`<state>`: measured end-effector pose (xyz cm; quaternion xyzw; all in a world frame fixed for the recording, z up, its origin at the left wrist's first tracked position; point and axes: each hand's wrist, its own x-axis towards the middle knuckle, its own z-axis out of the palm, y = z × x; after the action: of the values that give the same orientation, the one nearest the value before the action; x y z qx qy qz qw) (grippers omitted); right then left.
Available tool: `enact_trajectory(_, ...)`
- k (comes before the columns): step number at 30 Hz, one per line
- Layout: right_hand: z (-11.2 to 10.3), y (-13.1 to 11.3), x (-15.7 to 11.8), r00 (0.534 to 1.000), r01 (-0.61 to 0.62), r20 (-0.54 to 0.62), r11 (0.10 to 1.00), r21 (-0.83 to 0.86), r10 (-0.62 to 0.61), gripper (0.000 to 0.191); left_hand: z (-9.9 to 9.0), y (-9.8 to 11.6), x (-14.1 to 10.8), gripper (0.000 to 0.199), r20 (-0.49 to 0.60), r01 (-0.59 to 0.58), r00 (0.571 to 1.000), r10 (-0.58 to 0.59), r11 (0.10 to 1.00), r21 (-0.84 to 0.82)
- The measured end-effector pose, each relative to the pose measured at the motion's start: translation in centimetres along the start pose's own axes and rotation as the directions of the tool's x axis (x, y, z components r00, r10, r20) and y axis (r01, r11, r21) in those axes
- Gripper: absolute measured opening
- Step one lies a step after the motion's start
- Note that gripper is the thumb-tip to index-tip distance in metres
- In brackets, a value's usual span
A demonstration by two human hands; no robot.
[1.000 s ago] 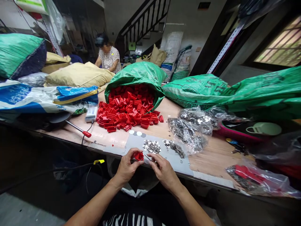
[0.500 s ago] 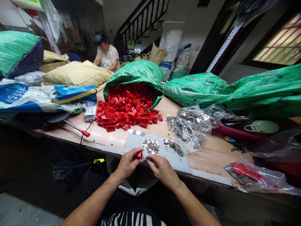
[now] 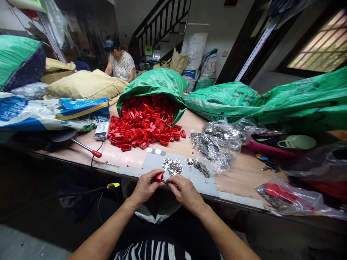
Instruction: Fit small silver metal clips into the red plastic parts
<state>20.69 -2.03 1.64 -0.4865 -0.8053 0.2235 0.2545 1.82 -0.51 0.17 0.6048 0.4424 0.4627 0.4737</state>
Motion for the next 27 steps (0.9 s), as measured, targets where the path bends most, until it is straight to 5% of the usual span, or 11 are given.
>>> enact_trajectory(14,0.0,-0.2,-0.1,0.999,-0.048,0.008,0.999,-0.004,0.048,0.018,-0.2,-0.7,-0.2,0.039,0.032,-0.072,0.997,0.068,0.987,0.146)
enact_trajectory(27,0.8,-3.4,0.3,0.972,-0.224,0.020,0.950,-0.215,0.234,0.019,-0.2,-1.0,-0.1,0.032,0.085,-0.102,0.993,0.085,0.970,0.220)
